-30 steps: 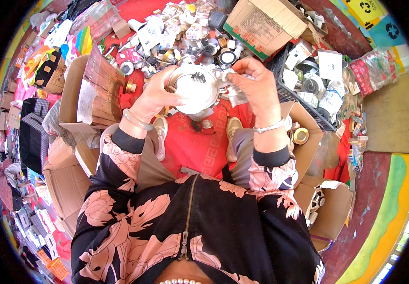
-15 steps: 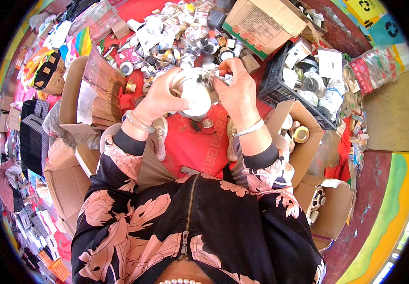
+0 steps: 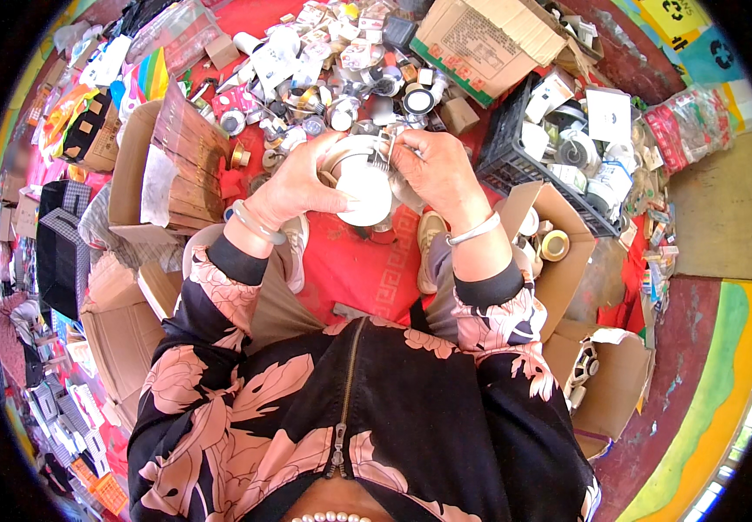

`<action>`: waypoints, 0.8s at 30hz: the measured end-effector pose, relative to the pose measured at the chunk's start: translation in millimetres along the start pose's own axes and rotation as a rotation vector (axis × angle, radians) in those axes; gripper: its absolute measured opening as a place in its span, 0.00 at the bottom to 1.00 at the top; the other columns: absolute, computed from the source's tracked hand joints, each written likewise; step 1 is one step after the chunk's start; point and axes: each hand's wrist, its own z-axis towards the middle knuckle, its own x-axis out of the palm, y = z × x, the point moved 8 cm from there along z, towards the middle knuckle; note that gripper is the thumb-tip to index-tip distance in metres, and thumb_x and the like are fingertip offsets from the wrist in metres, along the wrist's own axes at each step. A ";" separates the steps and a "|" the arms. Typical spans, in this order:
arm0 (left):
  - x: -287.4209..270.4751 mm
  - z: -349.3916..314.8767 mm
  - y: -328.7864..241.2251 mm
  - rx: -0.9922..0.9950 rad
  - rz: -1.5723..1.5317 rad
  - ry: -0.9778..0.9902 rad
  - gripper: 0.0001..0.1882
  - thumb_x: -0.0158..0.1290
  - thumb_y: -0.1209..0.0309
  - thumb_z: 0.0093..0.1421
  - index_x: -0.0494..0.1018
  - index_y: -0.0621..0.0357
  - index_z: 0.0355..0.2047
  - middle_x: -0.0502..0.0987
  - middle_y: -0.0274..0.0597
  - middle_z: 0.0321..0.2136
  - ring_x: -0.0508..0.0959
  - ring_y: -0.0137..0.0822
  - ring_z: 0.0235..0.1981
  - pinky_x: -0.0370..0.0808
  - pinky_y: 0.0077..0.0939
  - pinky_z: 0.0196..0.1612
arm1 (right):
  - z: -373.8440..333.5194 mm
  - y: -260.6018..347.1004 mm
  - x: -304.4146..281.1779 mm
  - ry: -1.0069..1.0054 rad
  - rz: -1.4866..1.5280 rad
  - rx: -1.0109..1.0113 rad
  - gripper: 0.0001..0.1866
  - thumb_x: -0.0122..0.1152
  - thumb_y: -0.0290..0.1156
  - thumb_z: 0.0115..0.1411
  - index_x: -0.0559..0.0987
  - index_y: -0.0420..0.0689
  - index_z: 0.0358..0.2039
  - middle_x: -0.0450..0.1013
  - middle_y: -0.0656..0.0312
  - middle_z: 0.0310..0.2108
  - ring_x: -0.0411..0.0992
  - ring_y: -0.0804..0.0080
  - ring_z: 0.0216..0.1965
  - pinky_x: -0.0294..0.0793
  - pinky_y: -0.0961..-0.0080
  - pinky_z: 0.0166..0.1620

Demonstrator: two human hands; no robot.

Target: The person wipes small white containers with a grey cloth and then places them into a cardboard box.

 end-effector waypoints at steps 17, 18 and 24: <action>-11.4 1.2 6.8 -0.018 0.181 -0.099 0.28 0.64 0.70 0.35 0.71 0.64 0.40 0.76 0.40 0.33 0.75 0.29 0.35 0.72 0.26 0.42 | -0.5 8.5 5.4 0.060 -0.243 -0.214 0.07 0.52 0.28 0.50 0.74 0.38 0.24 0.68 0.46 0.19 0.68 0.48 0.23 0.67 0.64 0.27; -11.2 1.2 7.4 -0.022 0.207 -0.097 0.28 0.64 0.70 0.35 0.71 0.64 0.40 0.76 0.40 0.33 0.75 0.29 0.35 0.72 0.26 0.42 | -0.1 5.8 5.4 0.070 -0.221 -0.187 0.08 0.53 0.30 0.49 0.74 0.38 0.23 0.68 0.45 0.19 0.69 0.47 0.23 0.67 0.61 0.27; -8.3 2.1 7.7 -0.040 0.230 -0.071 0.27 0.63 0.72 0.36 0.71 0.64 0.40 0.76 0.39 0.33 0.75 0.28 0.35 0.72 0.25 0.42 | -1.5 6.7 -1.7 -0.021 -0.039 -0.162 0.10 0.57 0.31 0.47 0.76 0.41 0.29 0.71 0.47 0.22 0.71 0.49 0.25 0.70 0.64 0.30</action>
